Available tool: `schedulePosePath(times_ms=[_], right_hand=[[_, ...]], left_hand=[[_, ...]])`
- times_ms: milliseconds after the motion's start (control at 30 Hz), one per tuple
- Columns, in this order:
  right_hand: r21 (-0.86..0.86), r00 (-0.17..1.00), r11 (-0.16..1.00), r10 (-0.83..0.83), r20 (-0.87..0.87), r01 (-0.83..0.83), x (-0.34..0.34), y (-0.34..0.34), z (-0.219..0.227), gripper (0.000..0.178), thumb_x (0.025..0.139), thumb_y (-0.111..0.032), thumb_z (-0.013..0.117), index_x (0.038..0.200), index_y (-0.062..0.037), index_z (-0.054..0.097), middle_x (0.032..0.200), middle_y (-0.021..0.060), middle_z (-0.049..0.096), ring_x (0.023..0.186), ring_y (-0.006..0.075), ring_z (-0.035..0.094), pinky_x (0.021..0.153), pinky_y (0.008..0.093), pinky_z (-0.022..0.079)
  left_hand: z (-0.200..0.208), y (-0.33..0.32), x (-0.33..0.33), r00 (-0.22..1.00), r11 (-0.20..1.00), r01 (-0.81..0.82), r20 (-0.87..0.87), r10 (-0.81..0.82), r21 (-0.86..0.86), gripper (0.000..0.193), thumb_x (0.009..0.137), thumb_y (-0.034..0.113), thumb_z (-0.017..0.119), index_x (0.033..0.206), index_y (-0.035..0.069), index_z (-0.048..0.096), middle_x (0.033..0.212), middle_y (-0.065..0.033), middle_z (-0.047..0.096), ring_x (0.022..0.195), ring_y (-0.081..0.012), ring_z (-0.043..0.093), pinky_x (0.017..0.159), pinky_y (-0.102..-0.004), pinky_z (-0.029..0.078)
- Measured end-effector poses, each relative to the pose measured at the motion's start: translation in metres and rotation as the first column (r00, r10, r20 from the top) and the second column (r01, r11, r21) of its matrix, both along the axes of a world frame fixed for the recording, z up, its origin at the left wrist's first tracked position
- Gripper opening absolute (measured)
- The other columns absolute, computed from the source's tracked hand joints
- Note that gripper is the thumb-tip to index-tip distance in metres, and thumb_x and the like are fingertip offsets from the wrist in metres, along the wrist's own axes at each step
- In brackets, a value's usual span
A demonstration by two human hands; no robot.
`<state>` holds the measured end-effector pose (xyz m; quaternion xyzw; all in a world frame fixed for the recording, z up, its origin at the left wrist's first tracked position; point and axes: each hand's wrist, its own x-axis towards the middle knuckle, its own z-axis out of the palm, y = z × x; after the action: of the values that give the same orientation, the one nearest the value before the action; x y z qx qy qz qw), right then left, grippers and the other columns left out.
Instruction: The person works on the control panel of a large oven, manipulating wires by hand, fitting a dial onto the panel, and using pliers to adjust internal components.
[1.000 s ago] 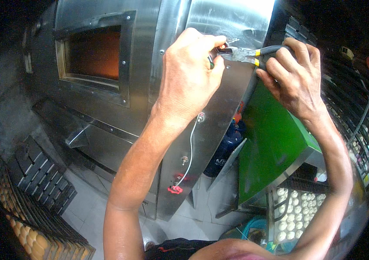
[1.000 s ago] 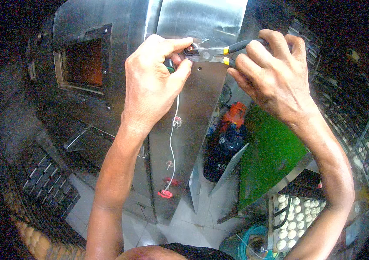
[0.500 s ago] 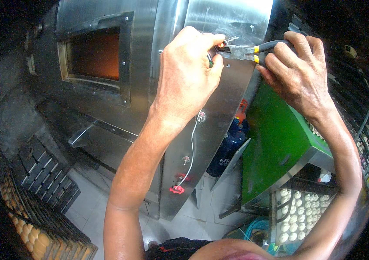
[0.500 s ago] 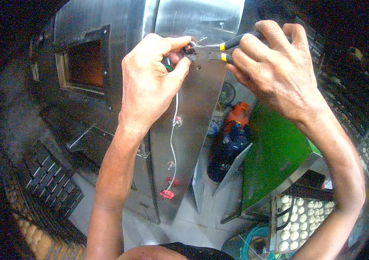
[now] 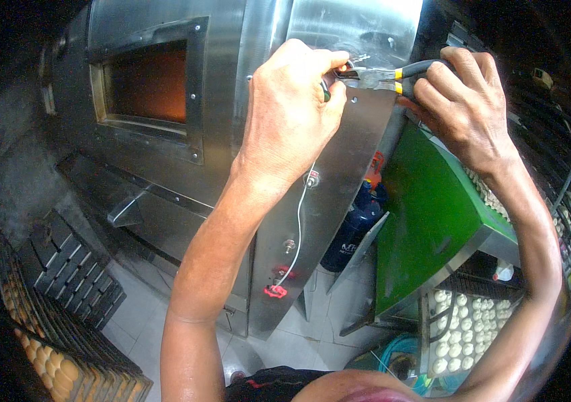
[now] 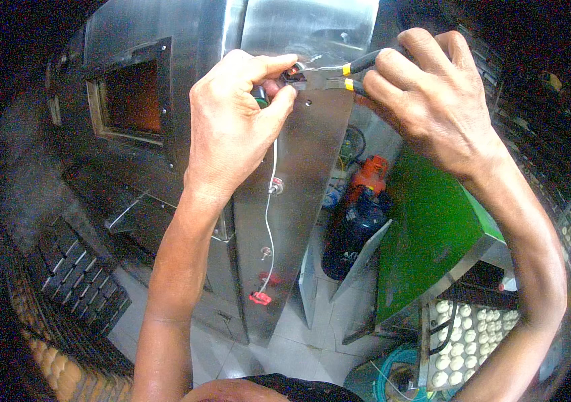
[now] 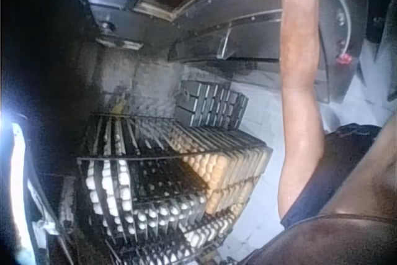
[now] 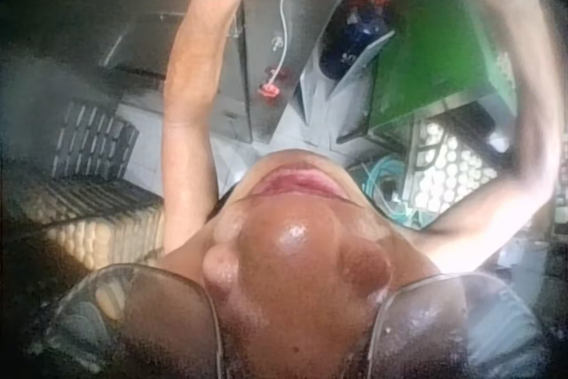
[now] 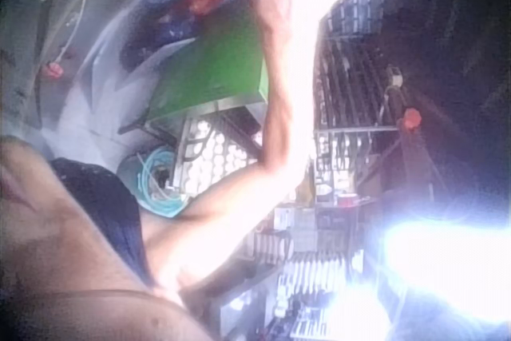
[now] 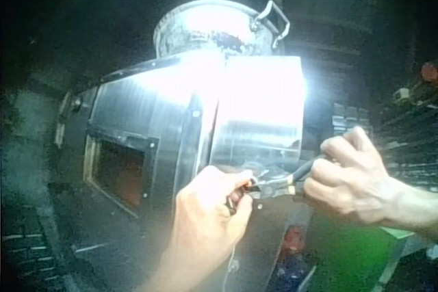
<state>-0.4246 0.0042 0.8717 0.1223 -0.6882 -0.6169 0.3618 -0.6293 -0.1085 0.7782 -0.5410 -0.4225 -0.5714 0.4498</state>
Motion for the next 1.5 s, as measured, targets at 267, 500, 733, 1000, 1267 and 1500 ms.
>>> schedulePosePath(times_ms=[267, 500, 733, 1000, 1267, 1500], right_hand=[[-0.026, 0.988, 0.996, 0.081, -0.133, -0.085, -0.006, 0.004, 0.002, 0.045, 0.076, -0.013, 0.066, 0.122, -0.0163, 0.061, 0.098, 0.0037, 0.054, 0.090, 0.0215, 0.056, 0.077, 0.0381, 0.045], [-0.058, 0.979, 0.994, -0.106, -0.174, 0.097, -0.007, 0.003, -0.002, 0.037, 0.077, -0.014, 0.064, 0.114, -0.0162, 0.057, 0.094, 0.0017, 0.054, 0.090, 0.0207, 0.057, 0.075, 0.0367, 0.046], [-0.066, 0.989, 0.994, -0.097, -0.113, 0.090, -0.007, 0.009, 0.005, 0.031, 0.079, -0.013, 0.064, 0.109, -0.0158, 0.057, 0.092, 0.0037, 0.054, 0.087, 0.0223, 0.060, 0.071, 0.0386, 0.053], [-0.157, 0.995, 0.983, -0.101, -0.008, 0.098, -0.012, 0.007, 0.019, 0.039, 0.072, -0.006, 0.067, 0.110, -0.0126, 0.057, 0.090, 0.0071, 0.056, 0.084, 0.0277, 0.062, 0.068, 0.0415, 0.055], [-0.138, 0.989, 0.985, -0.118, -0.093, 0.105, -0.008, -0.004, 0.013, 0.047, 0.067, -0.006, 0.074, 0.111, -0.0139, 0.060, 0.095, 0.0035, 0.057, 0.093, 0.0270, 0.060, 0.078, 0.0412, 0.049], [-0.072, 0.947, 0.997, -0.032, -0.320, 0.010, -0.009, -0.008, -0.007, 0.067, 0.069, -0.010, 0.077, 0.133, -0.0186, 0.060, 0.117, 0.0014, 0.063, 0.106, 0.0266, 0.059, 0.086, 0.0415, 0.047]], left_hand=[[0.000, 0.001, -0.002, 1.000, 1.000, 0.001, -0.015, -0.001, -0.003, 0.030, 0.078, 0.002, 0.076, 0.107, 0.003, 0.076, 0.084, -0.0094, 0.069, 0.075, -0.0183, 0.067, 0.074, -0.0310, 0.054], [0.000, 0.001, -0.004, 0.999, 1.000, 0.019, -0.026, -0.019, 0.010, 0.029, 0.078, 0.002, 0.075, 0.107, 0.003, 0.076, 0.084, -0.0092, 0.069, 0.075, -0.0173, 0.067, 0.073, -0.0307, 0.054], [0.001, 0.003, -0.004, 0.999, 1.000, 0.001, -0.044, 0.000, 0.018, 0.028, 0.078, 0.002, 0.076, 0.106, 0.003, 0.076, 0.083, -0.0091, 0.068, 0.074, -0.0181, 0.066, 0.072, -0.0312, 0.054], [0.000, 0.001, -0.004, 0.999, 1.000, -0.002, -0.050, 0.003, 0.025, 0.028, 0.078, 0.004, 0.077, 0.106, 0.003, 0.076, 0.083, -0.0097, 0.068, 0.074, -0.0200, 0.067, 0.073, -0.0321, 0.054], [0.002, 0.004, -0.005, 0.998, 1.000, 0.006, -0.057, -0.006, 0.000, 0.030, 0.076, 0.007, 0.082, 0.105, 0.003, 0.075, 0.083, -0.0097, 0.068, 0.075, -0.0206, 0.067, 0.072, -0.0330, 0.055], [0.003, 0.001, -0.008, 0.997, 1.000, 0.000, -0.084, 0.001, 0.016, 0.034, 0.073, 0.010, 0.087, 0.104, 0.003, 0.075, 0.083, -0.0095, 0.068, 0.075, -0.0204, 0.067, 0.071, -0.0322, 0.055]])
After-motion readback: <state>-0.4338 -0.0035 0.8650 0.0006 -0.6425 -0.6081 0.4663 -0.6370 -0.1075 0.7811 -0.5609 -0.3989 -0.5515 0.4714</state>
